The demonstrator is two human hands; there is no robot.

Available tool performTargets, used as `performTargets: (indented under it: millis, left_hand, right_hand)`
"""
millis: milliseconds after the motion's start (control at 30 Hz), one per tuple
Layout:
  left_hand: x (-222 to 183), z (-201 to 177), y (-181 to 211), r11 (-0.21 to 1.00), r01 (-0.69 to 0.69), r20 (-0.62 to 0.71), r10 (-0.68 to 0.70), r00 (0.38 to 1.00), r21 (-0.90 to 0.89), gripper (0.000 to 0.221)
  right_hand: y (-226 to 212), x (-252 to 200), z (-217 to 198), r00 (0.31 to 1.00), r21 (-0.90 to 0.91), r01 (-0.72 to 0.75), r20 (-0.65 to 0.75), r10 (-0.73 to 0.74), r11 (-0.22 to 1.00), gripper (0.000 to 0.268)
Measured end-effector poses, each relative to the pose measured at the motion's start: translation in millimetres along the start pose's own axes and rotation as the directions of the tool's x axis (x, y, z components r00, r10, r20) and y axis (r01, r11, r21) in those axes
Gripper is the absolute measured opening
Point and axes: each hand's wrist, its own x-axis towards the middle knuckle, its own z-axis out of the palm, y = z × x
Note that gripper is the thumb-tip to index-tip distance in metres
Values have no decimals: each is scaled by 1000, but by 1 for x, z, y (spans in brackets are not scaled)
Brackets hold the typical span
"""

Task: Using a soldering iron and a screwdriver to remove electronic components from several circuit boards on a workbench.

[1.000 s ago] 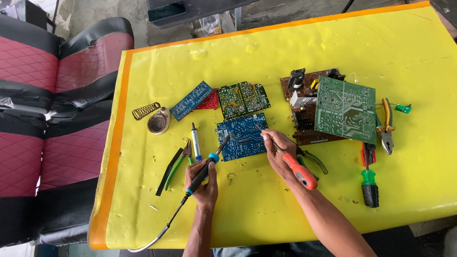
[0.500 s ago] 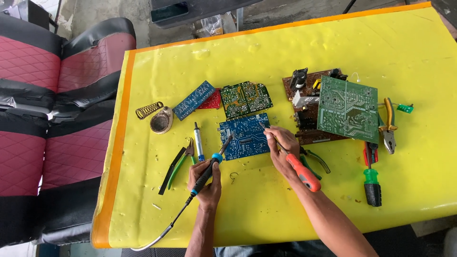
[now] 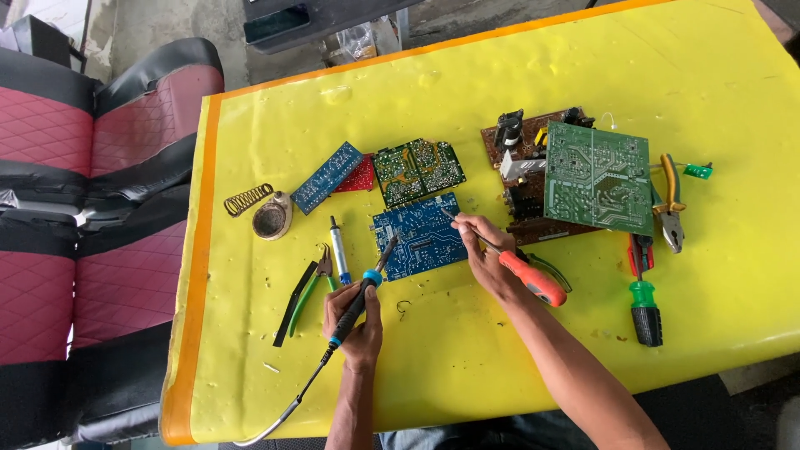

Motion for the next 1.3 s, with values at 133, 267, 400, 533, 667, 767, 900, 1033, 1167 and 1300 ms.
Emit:
performTargets:
  millis: [133, 267, 400, 533, 667, 767, 900, 1033, 1167, 1300]
  left_hand:
    - [-1, -1, -5, 1000, -17, -3, 17, 1000, 15, 16]
    - [2, 0, 1, 999, -35, 0, 35, 999, 18, 17]
    - [-1, 0, 1, 1000, -20, -3, 20, 1000, -17, 17]
    - [1, 6, 6, 999, -15, 4, 15, 1000, -29, 19]
    - [2, 6, 6, 999, -32, -3, 32, 999, -8, 18]
    - [2, 6, 8, 999, -33, -1, 33, 999, -3, 17]
    - [3, 9, 7, 1000, -22, 11, 22, 1000, -18, 17]
    - [1, 10, 7, 1000, -15, 9, 15, 1000, -26, 17]
    - [1, 9, 7, 998, 14, 31, -12, 999, -69, 17]
    - [1, 9, 7, 999, 8, 29, -7, 1000, -33, 19]
  right_hand:
    - [2, -1, 1, 998, -28, 60, -3, -60, 998, 17]
    - [5, -5, 4, 981, -153, 193, 44, -189, 969, 15]
    - [1, -4, 3, 964, -266, 263, 41, -262, 927, 14]
    - [-4, -4, 2, 957, -261, 290, 51, -287, 921, 16]
    - [-1, -5, 3, 949, -236, 312, 39, -311, 920, 15]
    - [-3, -4, 2, 951, -219, 308, 41, -307, 926, 16]
    - [3, -6, 4, 955, -193, 296, 48, -292, 935, 16]
    - [-2, -4, 1, 955, -162, 297, 33, -296, 941, 18]
    - [-3, -3, 2, 954, -170, 299, 36, -298, 939, 19]
    - [0, -4, 4, 951, -172, 306, 3, -310, 936, 16]
